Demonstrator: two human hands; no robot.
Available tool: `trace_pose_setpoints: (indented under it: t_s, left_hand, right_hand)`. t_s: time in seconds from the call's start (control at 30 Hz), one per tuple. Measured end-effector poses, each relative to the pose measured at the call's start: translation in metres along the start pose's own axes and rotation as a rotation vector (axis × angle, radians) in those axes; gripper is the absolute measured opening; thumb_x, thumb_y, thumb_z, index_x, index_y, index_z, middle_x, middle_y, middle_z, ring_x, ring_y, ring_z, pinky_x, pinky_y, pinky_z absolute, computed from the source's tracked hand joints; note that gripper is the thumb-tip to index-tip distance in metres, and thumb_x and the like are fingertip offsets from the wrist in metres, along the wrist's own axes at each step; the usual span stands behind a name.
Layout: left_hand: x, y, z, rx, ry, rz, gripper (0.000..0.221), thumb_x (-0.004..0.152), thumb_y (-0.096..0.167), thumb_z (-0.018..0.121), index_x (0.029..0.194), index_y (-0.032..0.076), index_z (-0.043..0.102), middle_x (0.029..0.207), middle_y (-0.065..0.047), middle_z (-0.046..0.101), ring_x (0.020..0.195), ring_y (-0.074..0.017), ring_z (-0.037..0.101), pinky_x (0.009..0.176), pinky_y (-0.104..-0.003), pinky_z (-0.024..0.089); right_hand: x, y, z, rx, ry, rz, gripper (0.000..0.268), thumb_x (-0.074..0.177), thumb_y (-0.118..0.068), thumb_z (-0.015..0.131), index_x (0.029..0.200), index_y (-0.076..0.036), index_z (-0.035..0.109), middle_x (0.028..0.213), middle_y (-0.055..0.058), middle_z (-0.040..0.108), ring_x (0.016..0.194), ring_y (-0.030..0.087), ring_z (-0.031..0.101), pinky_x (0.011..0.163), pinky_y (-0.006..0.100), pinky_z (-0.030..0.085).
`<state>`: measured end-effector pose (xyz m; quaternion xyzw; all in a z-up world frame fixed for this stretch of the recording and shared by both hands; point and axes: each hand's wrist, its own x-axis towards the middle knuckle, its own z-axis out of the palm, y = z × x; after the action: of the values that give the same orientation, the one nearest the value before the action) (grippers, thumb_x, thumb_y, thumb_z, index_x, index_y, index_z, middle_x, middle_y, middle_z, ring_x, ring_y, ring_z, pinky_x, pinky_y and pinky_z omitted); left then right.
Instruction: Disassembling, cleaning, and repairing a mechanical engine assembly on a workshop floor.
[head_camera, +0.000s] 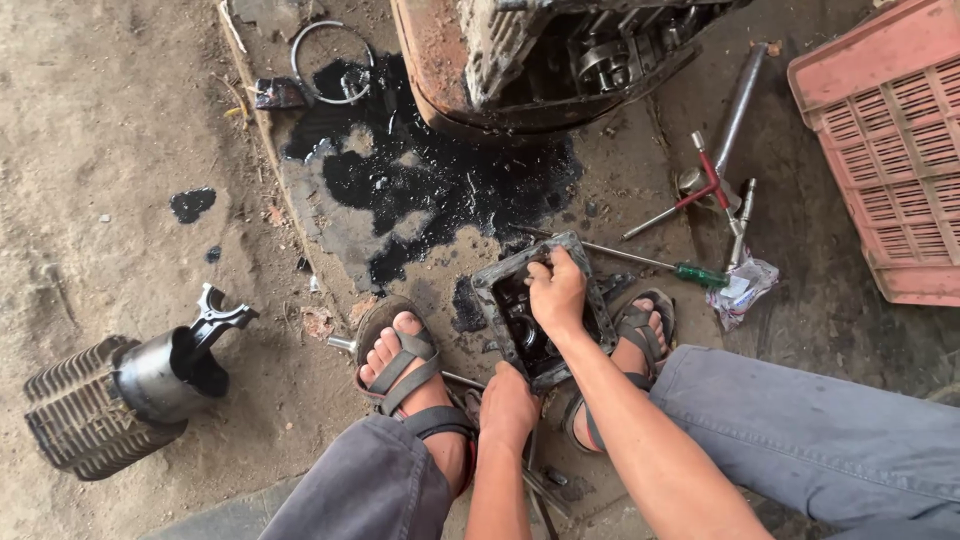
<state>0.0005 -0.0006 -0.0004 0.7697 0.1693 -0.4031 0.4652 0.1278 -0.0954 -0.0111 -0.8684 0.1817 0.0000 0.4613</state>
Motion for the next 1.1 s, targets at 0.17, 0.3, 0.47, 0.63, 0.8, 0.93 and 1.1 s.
trace_pose_setpoints:
  t_s: [0.17,0.3,0.47,0.63,0.8,0.93,1.1]
  left_hand:
    - [0.000,0.002,-0.002,-0.006,0.001,0.001,0.042,0.083,0.005,0.075,0.115,-0.006,0.050,0.113,-0.030,0.067,0.115,-0.0433,0.064,0.098,-0.046,0.052]
    - [0.006,-0.001,0.004,0.024,0.004,-0.001,0.046,0.083,0.006,0.076,0.117,-0.007,0.049,0.113,-0.032,0.067,0.114,-0.0433,0.065,0.098,-0.045,0.053]
    - [0.002,0.002,0.005,-0.002,-0.003,-0.039,0.045,0.083,0.006,0.075,0.118,-0.007,0.050,0.114,-0.031,0.067,0.116,-0.0432,0.065,0.099,-0.046,0.052]
    - [-0.001,0.007,0.001,-0.008,0.016,-0.038,0.047,0.084,0.008,0.074,0.121,-0.006,0.048,0.115,-0.029,0.068,0.116,-0.0429,0.064,0.099,-0.047,0.051]
    - [-0.014,0.043,-0.046,0.054,0.481,0.008,0.037,0.085,0.010,0.070,0.116,-0.004,0.056,0.104,-0.026,0.069,0.098,-0.0427,0.069,0.086,-0.049,0.055]
    - [0.022,0.069,-0.072,0.312,0.857,0.486,0.029,0.074,-0.002,0.068,0.101,0.004,0.061,0.097,-0.017,0.065,0.095,-0.0385,0.065,0.082,-0.047,0.054]
    - [0.069,0.071,-0.066,0.887,0.602,0.664,0.013,0.085,0.003,0.066,0.098,0.003,0.067,0.100,-0.015,0.065,0.094,-0.0322,0.065,0.074,-0.044,0.056]
  right_hand:
    - [0.004,0.011,0.003,0.187,0.003,0.136,0.004,0.095,0.005,0.060,0.100,0.005,0.059,0.093,0.011,0.066,0.077,0.016,0.068,0.068,0.030,0.065]
    - [0.003,0.026,0.006,0.290,0.006,0.156,0.008,0.097,0.004,0.057,0.104,0.005,0.060,0.099,0.010,0.065,0.079,0.016,0.067,0.071,0.030,0.066]
    - [-0.001,0.015,0.003,0.233,-0.045,0.126,0.011,0.096,0.004,0.057,0.106,0.003,0.061,0.097,0.009,0.067,0.080,0.016,0.068,0.070,0.030,0.065]
    - [0.009,0.012,-0.007,0.283,-0.119,0.166,0.004,0.097,0.003,0.059,0.100,0.005,0.059,0.093,0.009,0.065,0.081,0.016,0.068,0.070,0.031,0.065]
    - [0.032,-0.010,-0.047,0.234,0.004,0.132,0.003,0.098,0.002,0.061,0.097,0.004,0.060,0.090,0.012,0.069,0.076,0.018,0.070,0.065,0.032,0.063]
    - [0.058,0.018,-0.090,0.357,0.097,0.101,0.004,0.099,0.001,0.060,0.101,0.004,0.061,0.093,0.011,0.067,0.076,0.018,0.068,0.064,0.033,0.063]
    - [0.062,0.030,-0.128,0.662,0.241,0.177,0.003,0.099,0.001,0.059,0.101,-0.001,0.058,0.093,0.007,0.063,0.077,0.016,0.064,0.069,0.035,0.062]
